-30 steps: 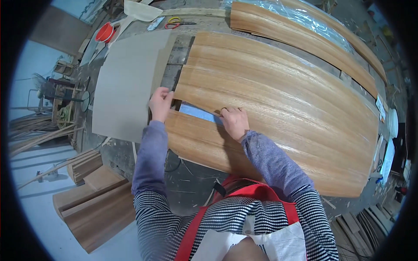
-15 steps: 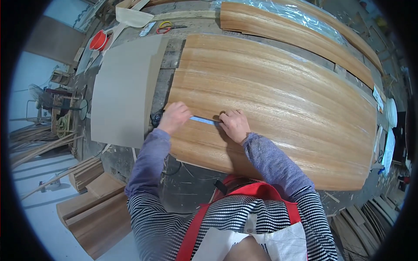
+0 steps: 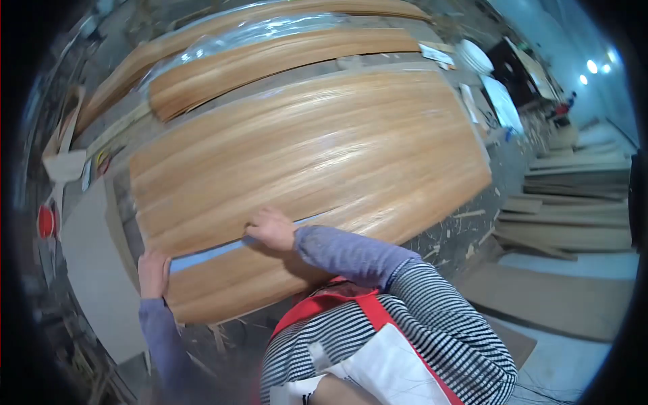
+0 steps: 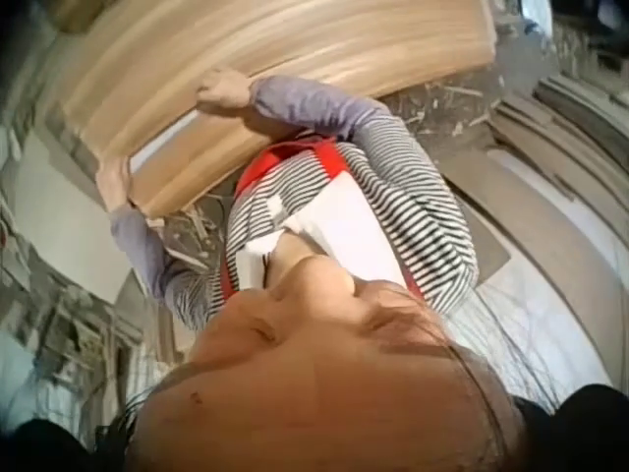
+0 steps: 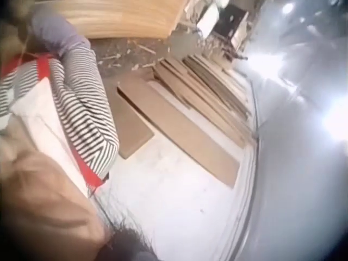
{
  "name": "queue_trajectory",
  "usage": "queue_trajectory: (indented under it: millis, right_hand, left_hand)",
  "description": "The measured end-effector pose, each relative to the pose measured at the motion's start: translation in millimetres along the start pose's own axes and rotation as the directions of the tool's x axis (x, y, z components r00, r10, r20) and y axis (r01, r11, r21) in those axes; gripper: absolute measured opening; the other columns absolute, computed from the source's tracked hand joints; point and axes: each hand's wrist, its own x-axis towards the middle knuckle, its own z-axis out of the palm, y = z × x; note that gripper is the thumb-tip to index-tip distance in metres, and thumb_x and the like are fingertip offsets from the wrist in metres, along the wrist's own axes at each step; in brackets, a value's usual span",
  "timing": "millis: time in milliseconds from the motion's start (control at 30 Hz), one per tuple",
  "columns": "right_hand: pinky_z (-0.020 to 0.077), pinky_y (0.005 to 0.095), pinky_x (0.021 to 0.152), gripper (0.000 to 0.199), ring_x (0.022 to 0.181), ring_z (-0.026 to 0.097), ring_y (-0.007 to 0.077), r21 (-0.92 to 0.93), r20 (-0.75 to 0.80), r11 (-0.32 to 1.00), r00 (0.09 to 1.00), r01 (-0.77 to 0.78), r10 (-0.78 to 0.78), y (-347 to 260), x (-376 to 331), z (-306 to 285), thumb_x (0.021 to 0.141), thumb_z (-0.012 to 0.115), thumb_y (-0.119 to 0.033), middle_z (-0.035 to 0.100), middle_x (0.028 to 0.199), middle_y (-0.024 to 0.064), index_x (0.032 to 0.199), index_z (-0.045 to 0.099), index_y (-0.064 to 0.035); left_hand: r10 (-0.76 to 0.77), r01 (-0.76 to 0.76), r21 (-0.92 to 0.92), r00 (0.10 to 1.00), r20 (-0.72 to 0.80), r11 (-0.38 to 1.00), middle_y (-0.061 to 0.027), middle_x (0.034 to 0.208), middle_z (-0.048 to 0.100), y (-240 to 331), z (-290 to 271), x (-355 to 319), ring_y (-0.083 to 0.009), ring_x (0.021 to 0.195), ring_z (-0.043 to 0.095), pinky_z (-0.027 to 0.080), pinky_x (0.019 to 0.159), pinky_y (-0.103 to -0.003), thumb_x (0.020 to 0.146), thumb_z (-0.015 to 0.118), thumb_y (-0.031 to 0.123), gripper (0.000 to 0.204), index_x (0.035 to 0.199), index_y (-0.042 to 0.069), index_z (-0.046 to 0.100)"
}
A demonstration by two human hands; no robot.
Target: Applying adhesive with a roller to a base board and then carefully aligning and pressing down wood veneer sheets.
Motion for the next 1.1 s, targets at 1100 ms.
queue_trajectory:
  millis: [1100]
  right_hand:
    - [0.0482, 0.0418, 0.072, 0.008, 0.081, 0.059, 0.0297, -0.104, -0.021, 0.989, 0.994, -0.105, 0.103, 249, -239, -274, 0.072, 0.061, -0.017, 0.057, 0.079, 0.0093, 0.067, 0.06, -0.0109]
  left_hand:
    - [0.11, -0.077, -0.145, 0.966, 0.233, 0.986, -0.0177, 0.097, 0.068, 317, 45, 170, -0.0344, 0.087, 0.065, 0.05, 0.078, -0.045, 0.083, 0.067, 0.018, 0.026, 0.107, 0.006, 0.068]
